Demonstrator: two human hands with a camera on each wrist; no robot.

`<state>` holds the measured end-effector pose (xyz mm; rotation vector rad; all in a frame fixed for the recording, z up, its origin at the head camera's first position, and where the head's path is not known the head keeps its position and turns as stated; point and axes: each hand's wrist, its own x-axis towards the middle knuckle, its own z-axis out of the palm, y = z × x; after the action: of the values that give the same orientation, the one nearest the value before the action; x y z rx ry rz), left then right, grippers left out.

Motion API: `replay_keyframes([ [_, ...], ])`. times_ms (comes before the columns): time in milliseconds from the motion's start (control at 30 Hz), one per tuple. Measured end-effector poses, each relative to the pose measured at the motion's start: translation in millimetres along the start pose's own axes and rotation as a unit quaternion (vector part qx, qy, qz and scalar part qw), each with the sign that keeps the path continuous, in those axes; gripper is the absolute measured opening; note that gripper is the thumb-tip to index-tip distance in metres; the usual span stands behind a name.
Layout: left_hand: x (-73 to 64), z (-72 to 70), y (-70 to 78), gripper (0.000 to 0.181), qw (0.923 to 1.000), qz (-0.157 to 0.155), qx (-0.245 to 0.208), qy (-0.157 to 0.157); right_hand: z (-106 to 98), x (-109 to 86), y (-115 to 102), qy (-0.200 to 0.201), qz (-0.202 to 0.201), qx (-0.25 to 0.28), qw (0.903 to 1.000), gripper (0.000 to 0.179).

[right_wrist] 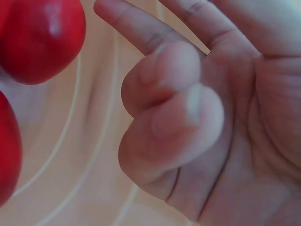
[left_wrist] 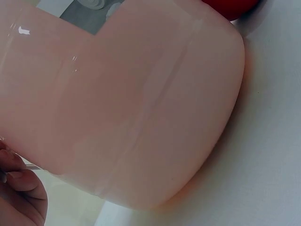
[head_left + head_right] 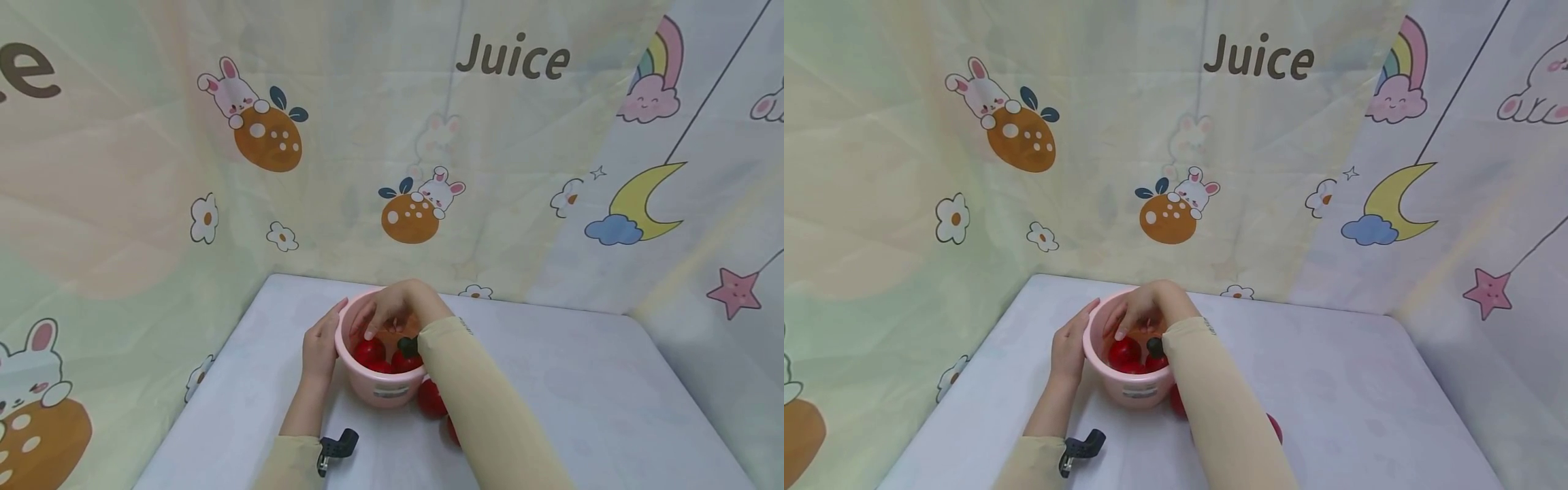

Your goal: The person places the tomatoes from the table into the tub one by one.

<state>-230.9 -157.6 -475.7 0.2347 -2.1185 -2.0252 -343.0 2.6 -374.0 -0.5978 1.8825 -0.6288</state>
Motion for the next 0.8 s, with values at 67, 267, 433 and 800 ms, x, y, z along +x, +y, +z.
replay_keyframes([
  [67,0.0,0.5,-0.2,0.042,1.0000,-0.001,0.001,0.000,0,-0.4,0,0.001,0.001,0.006,1.0000,0.039],
  [267,-0.3,2.1,-1.4,0.041,1.0000,0.001,0.003,0.000,0,-9.1,-1,0.025,-0.019,-0.009,0.9995,0.033],
  [433,-0.4,2.2,-1.1,0.040,1.0000,-0.005,-0.001,0.002,-9,-28.4,-6,0.042,-0.066,-0.058,0.9953,0.031],
  [800,-0.5,0.7,1.4,0.043,0.9999,0.009,-0.001,0.007,-36,-120.7,32,0.125,-0.140,-0.069,0.9799,0.039],
])
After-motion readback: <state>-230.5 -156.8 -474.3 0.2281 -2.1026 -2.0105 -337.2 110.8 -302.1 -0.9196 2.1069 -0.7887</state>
